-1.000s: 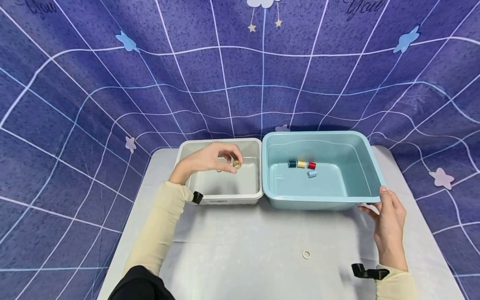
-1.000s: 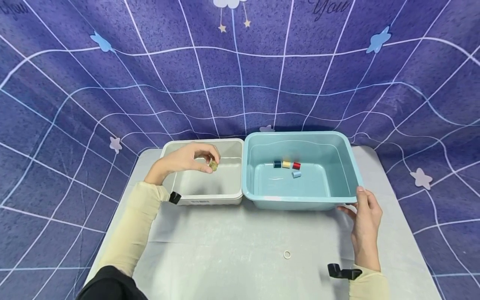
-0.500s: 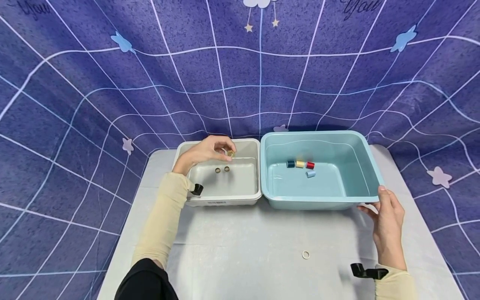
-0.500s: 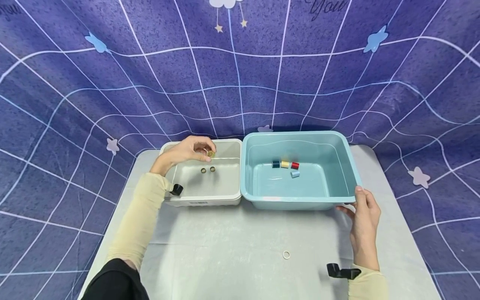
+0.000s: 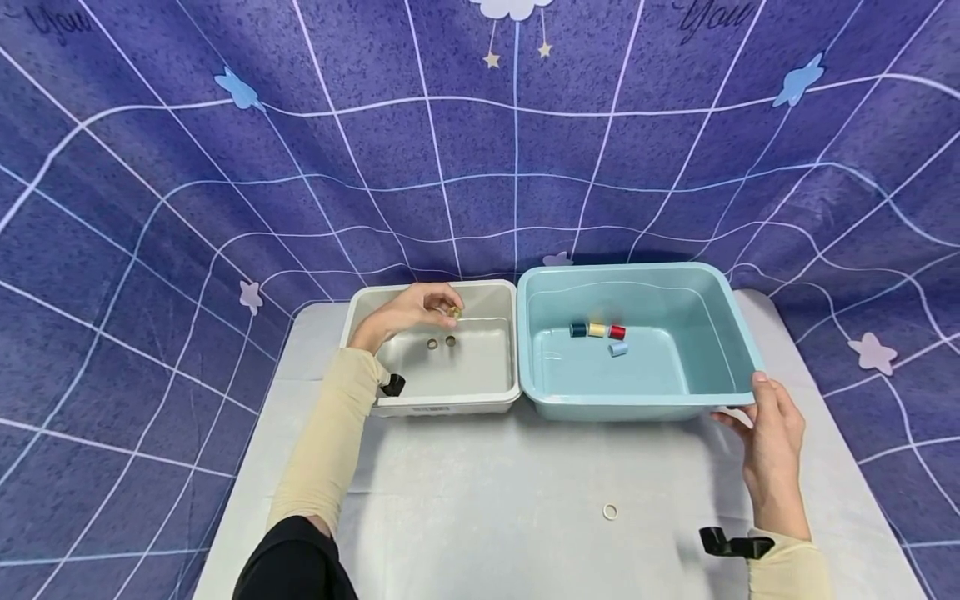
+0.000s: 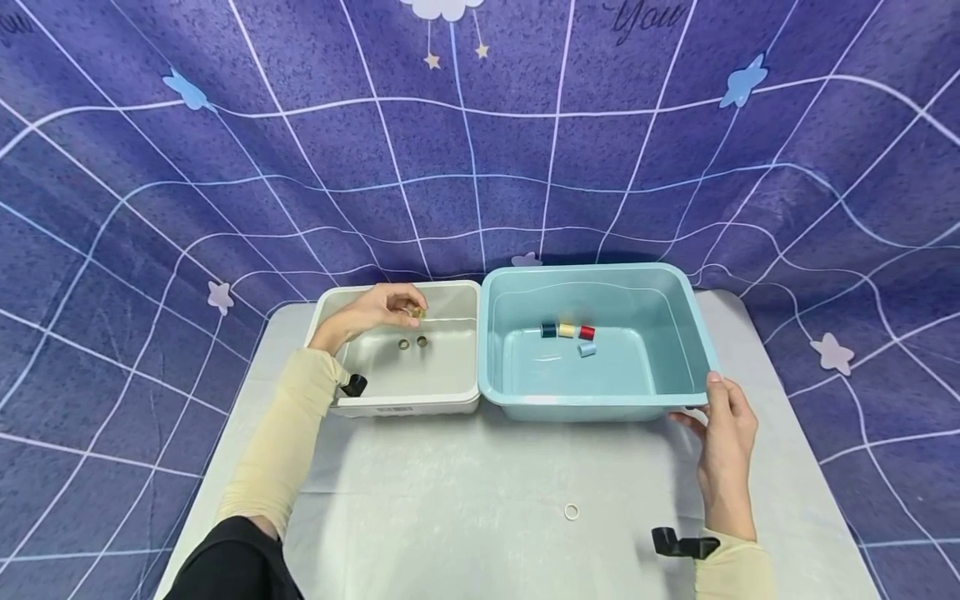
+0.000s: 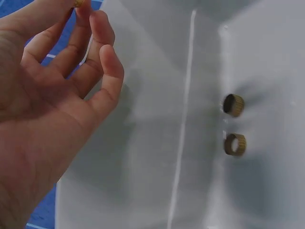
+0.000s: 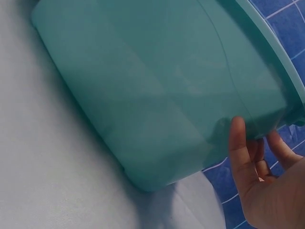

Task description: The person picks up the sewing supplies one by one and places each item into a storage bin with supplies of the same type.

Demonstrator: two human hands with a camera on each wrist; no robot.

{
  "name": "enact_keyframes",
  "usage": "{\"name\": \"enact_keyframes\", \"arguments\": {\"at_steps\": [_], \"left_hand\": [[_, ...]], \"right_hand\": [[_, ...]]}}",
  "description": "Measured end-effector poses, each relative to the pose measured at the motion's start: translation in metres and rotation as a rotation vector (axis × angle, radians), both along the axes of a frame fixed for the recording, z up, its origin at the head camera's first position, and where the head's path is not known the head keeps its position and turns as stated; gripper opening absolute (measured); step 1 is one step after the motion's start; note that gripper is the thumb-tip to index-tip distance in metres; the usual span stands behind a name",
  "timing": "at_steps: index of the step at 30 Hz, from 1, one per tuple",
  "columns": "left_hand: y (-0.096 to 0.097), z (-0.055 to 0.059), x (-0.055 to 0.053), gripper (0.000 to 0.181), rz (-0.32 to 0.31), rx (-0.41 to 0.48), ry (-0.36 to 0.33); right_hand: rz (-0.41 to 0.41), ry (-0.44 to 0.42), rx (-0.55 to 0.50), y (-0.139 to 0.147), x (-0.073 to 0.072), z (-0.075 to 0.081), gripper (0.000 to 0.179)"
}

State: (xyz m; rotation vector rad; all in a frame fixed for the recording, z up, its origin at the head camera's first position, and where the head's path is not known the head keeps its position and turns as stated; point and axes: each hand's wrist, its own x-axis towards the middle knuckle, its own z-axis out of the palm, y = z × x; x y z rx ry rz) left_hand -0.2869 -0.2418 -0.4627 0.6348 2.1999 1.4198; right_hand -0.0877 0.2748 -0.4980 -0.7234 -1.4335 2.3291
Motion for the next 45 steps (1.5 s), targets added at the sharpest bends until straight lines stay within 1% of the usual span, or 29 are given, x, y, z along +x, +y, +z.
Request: {"name": "enact_keyframes", "arguments": {"at_steps": [4, 7, 9, 12, 17, 20, 23, 25, 28, 33, 39, 42, 45], "left_hand": [[-0.003, -0.010, -0.003, 0.036, 0.013, -0.014, 0.004], [-0.001, -0.014, -0.006, 0.034, 0.003, -0.040, 0.024], [0.001, -0.017, -0.006, 0.032, -0.005, -0.066, 0.024], [0.005, -0.019, -0.005, 0.030, -0.025, -0.106, 0.014], [0.011, -0.027, -0.004, 0.030, -0.031, -0.161, -0.007], [0.014, -0.035, -0.006, 0.034, -0.020, -0.188, -0.003], [0.017, -0.043, -0.006, 0.031, -0.009, -0.202, 0.015], [0.020, -0.050, -0.005, 0.027, -0.009, -0.212, 0.041], [0.022, -0.059, -0.004, 0.022, -0.019, -0.232, 0.097], [0.026, -0.063, -0.005, 0.019, -0.042, -0.303, 0.196], [0.028, -0.068, -0.009, 0.019, -0.096, -0.448, 0.380], [0.029, -0.068, -0.011, 0.018, -0.144, -0.534, 0.460], [0.032, -0.067, -0.012, 0.019, -0.202, -0.625, 0.519]], "right_hand": [[-0.002, 0.000, 0.001, -0.001, 0.000, 0.000, 0.023], [0.000, 0.009, 0.003, 0.000, 0.000, 0.000, 0.023], [0.002, 0.017, 0.006, 0.000, 0.000, 0.000, 0.023], [0.006, 0.018, 0.015, 0.000, -0.001, 0.001, 0.023], [-0.004, 0.003, 0.019, -0.001, -0.001, 0.000, 0.025], [-0.007, -0.005, 0.015, -0.002, -0.001, 0.000, 0.027], [-0.006, -0.010, 0.018, -0.002, -0.001, 0.000, 0.027], [-0.001, -0.013, 0.022, -0.002, -0.002, -0.001, 0.027], [0.005, -0.011, 0.022, -0.002, -0.001, -0.002, 0.026], [-0.010, 0.005, 0.027, -0.002, -0.001, -0.002, 0.025], [-0.015, 0.004, 0.024, -0.002, -0.001, -0.002, 0.024], [-0.015, -0.004, 0.022, -0.002, 0.000, -0.003, 0.024], [-0.010, -0.008, 0.024, -0.002, 0.000, -0.003, 0.025]]}}
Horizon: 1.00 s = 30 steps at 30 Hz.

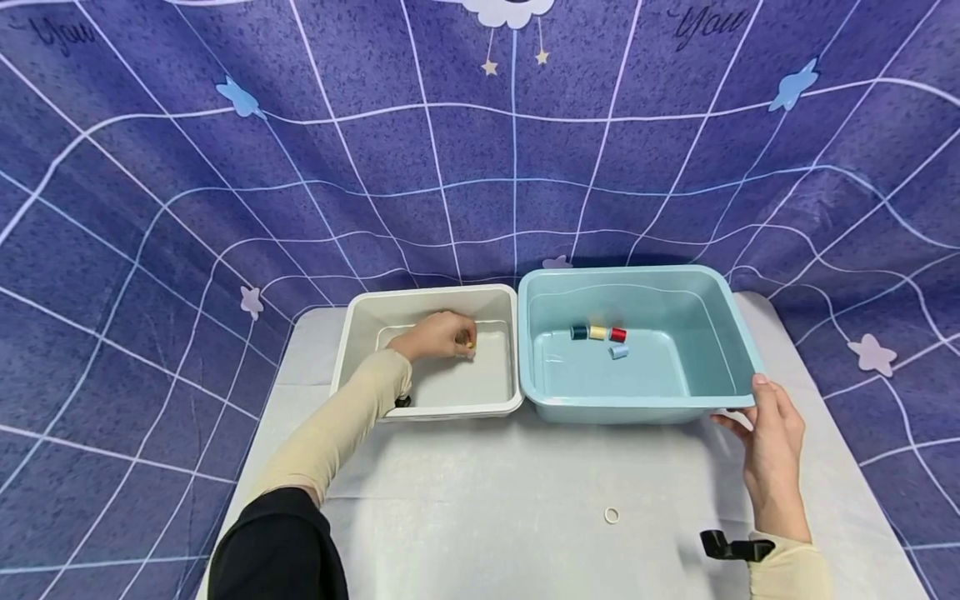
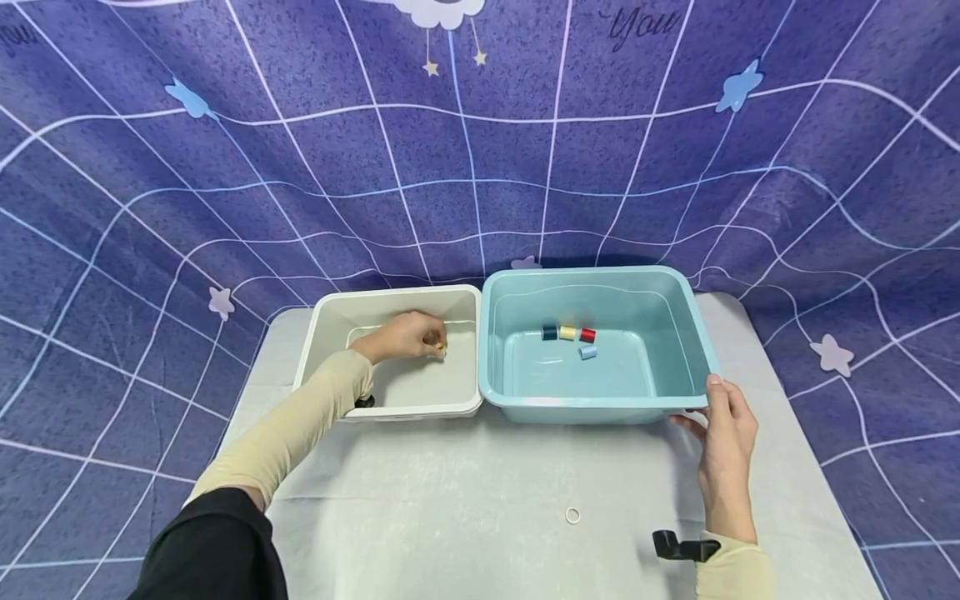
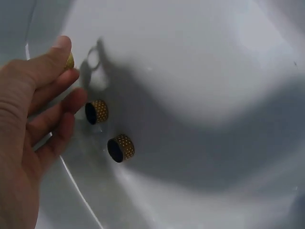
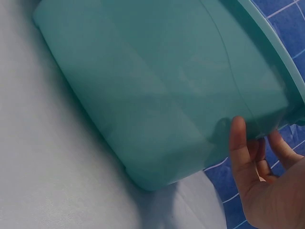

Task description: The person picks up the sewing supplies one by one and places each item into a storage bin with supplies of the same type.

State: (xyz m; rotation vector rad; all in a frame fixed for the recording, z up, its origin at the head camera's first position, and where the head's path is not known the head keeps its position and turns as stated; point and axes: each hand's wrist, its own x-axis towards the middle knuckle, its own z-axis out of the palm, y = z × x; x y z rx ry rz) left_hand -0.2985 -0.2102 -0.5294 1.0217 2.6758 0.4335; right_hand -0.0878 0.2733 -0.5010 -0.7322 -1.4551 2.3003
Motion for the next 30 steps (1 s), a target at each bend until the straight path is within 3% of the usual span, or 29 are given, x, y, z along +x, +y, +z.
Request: {"name": "enact_keyframes", "arguments": {"at_steps": [5, 12, 30], "left_hand": [[0.001, -0.004, -0.005, 0.023, -0.085, -0.131, 0.061], [0.004, -0.007, -0.009, 0.023, -0.177, -0.181, 0.125], [0.012, -0.004, -0.010, 0.021, -0.174, -0.229, 0.194]], "right_hand": [[0.008, -0.007, 0.003, 0.000, 0.001, -0.001, 0.025], [0.007, -0.012, 0.024, -0.001, 0.000, -0.001, 0.026], [0.002, -0.021, 0.047, -0.001, -0.001, 0.000, 0.026]]}}
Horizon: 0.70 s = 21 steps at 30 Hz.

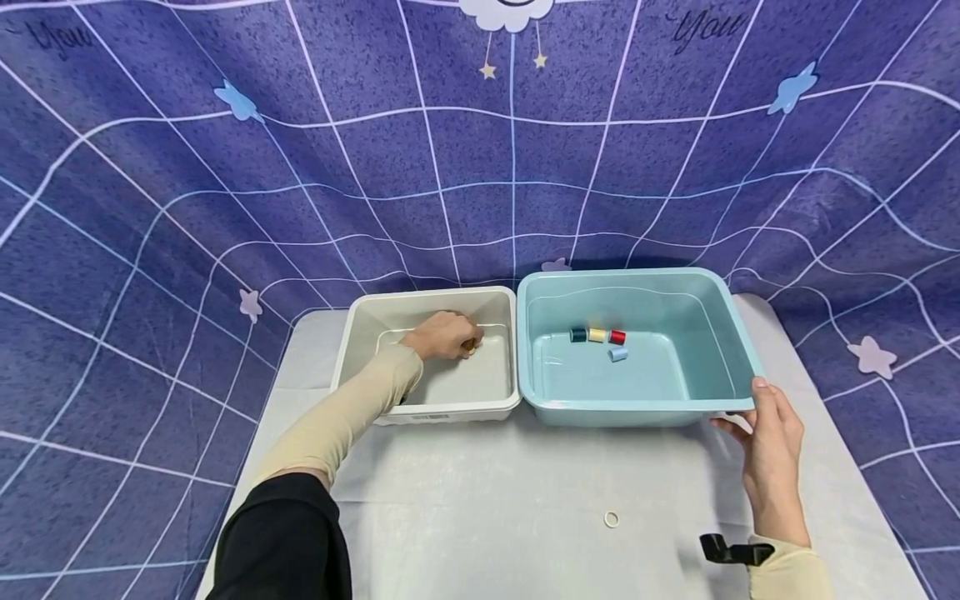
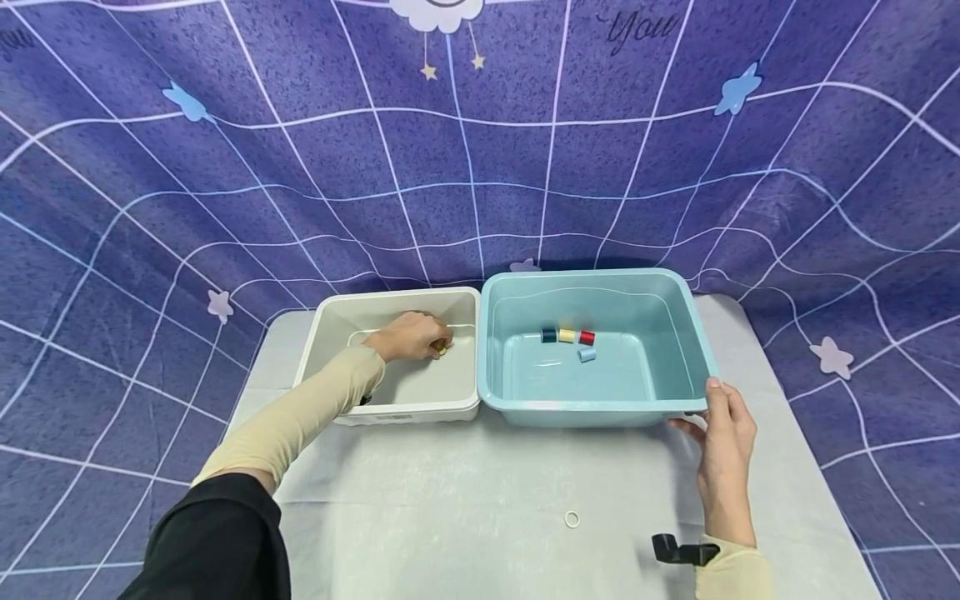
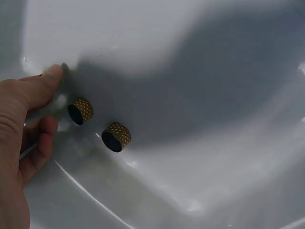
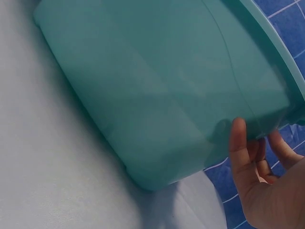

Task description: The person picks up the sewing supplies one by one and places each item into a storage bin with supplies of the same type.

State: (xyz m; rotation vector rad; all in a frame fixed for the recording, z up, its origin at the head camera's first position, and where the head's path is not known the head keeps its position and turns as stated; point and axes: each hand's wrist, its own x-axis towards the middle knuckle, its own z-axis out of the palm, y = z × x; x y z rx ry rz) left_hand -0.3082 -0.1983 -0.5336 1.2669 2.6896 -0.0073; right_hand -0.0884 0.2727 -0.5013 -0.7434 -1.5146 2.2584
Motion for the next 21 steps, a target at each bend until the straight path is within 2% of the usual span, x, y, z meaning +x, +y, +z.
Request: {"name": "enact_keyframes", "arguments": {"at_steps": [9, 16, 21], "left_hand": [[0.0035, 0.0022, 0.0011, 0.020, -0.036, -0.077, 0.074], [0.0048, 0.0037, 0.0004, 0.021, -0.051, -0.084, 0.087], [0.0040, 0.0021, 0.0003, 0.020, -0.020, -0.066, 0.042]], "right_hand": [[0.006, 0.014, -0.014, 0.0024, -0.0001, -0.0001, 0.024], [0.001, 0.002, -0.022, 0.0027, 0.0005, -0.0004, 0.023], [0.006, 0.010, -0.023, 0.0026, 0.0003, 0.0001, 0.024]]}}
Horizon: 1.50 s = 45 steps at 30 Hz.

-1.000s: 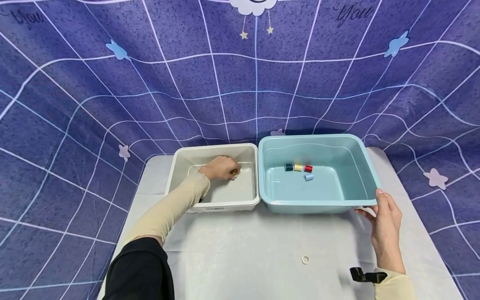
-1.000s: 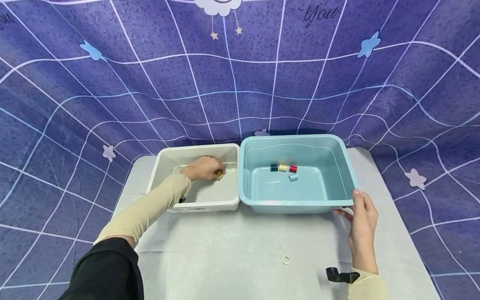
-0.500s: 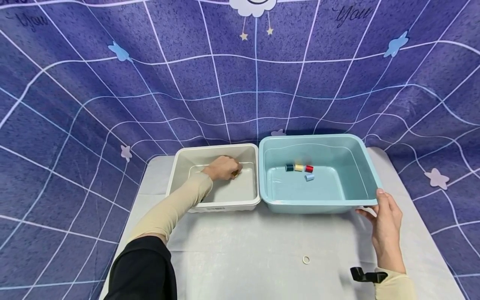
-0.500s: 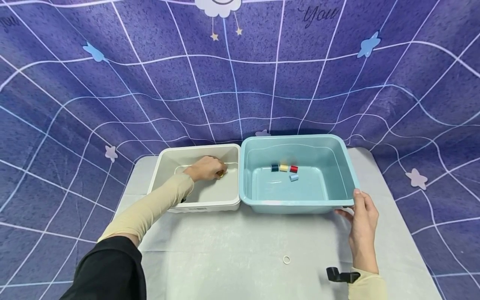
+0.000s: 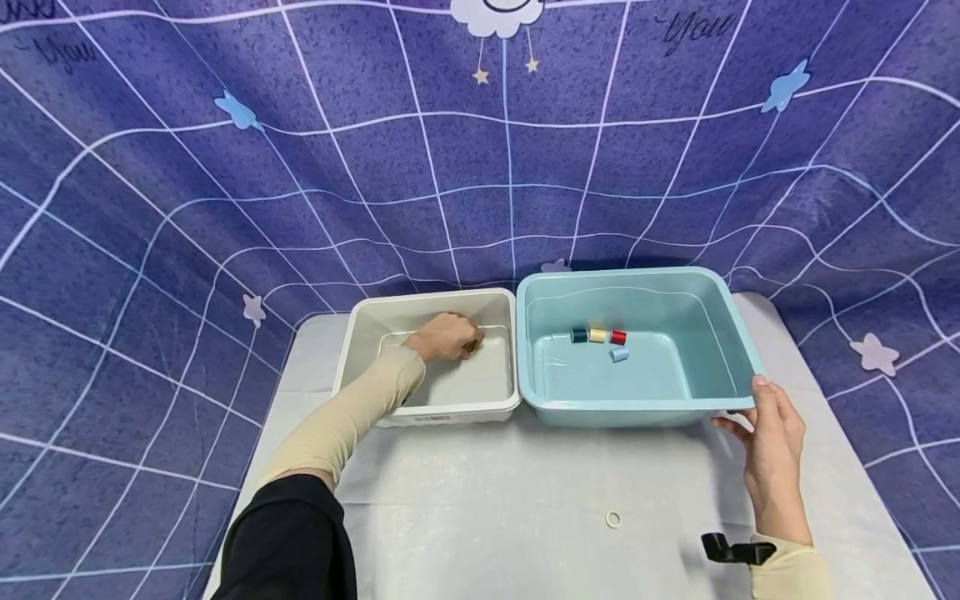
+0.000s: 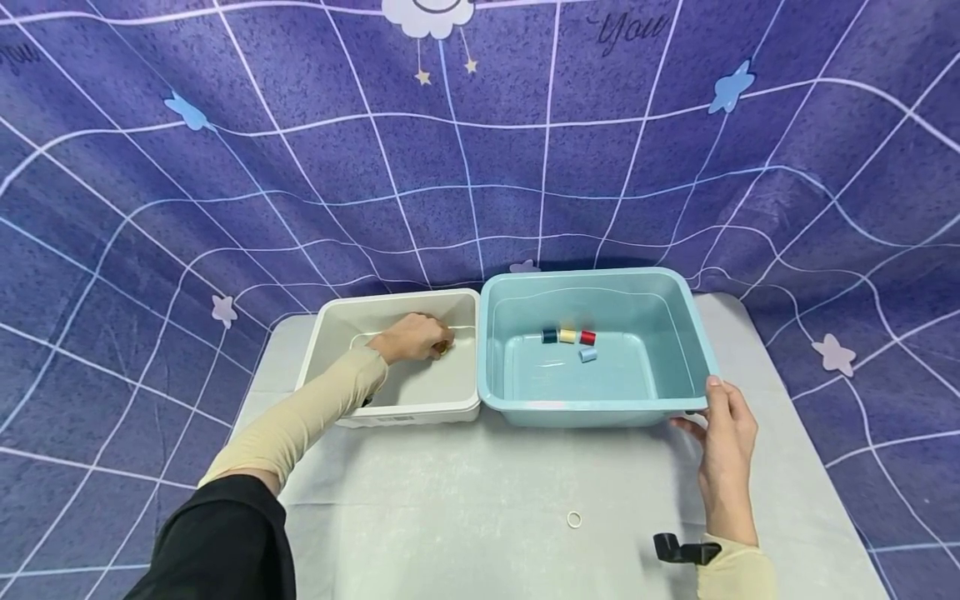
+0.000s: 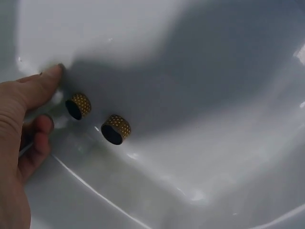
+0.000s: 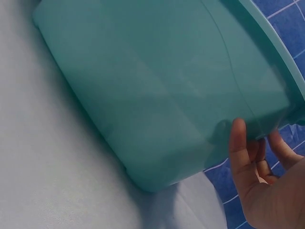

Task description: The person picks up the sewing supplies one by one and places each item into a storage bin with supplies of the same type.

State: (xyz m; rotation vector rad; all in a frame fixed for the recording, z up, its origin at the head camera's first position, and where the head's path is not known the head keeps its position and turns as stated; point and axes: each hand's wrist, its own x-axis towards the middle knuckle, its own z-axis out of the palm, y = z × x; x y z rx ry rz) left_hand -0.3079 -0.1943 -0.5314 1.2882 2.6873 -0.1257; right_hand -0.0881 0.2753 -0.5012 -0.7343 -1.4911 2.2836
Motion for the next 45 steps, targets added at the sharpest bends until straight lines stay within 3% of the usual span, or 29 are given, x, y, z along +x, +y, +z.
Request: {"name": "enact_keyframes", "arguments": {"at_steps": [7, 12, 17, 27, 32, 39, 45], "left_hand": [[-0.004, 0.002, 0.004, 0.019, 0.084, 0.047, -0.101], [-0.006, 0.003, 0.004, 0.018, 0.094, 0.048, -0.111], [-0.006, 0.014, 0.007, 0.017, 0.122, 0.071, -0.120], [-0.013, 0.054, 0.016, 0.017, 0.244, 0.088, -0.196], [-0.020, 0.077, 0.023, 0.019, 0.277, 0.091, -0.215], [-0.025, 0.109, 0.042, 0.016, 0.317, 0.201, -0.126], [-0.029, 0.130, 0.061, 0.019, 0.359, 0.254, -0.076]], "right_hand": [[0.022, -0.015, 0.010, -0.002, 0.001, 0.001, 0.027], [0.023, -0.009, 0.011, -0.003, 0.000, 0.001, 0.027], [0.018, -0.008, -0.002, -0.002, 0.001, 0.000, 0.026], [0.024, 0.001, -0.057, -0.001, 0.004, 0.002, 0.022], [0.052, 0.003, -0.096, 0.001, 0.005, 0.006, 0.019], [0.085, -0.009, -0.078, 0.006, 0.004, 0.015, 0.016], [0.090, -0.031, -0.071, 0.008, 0.001, 0.020, 0.013]]}}
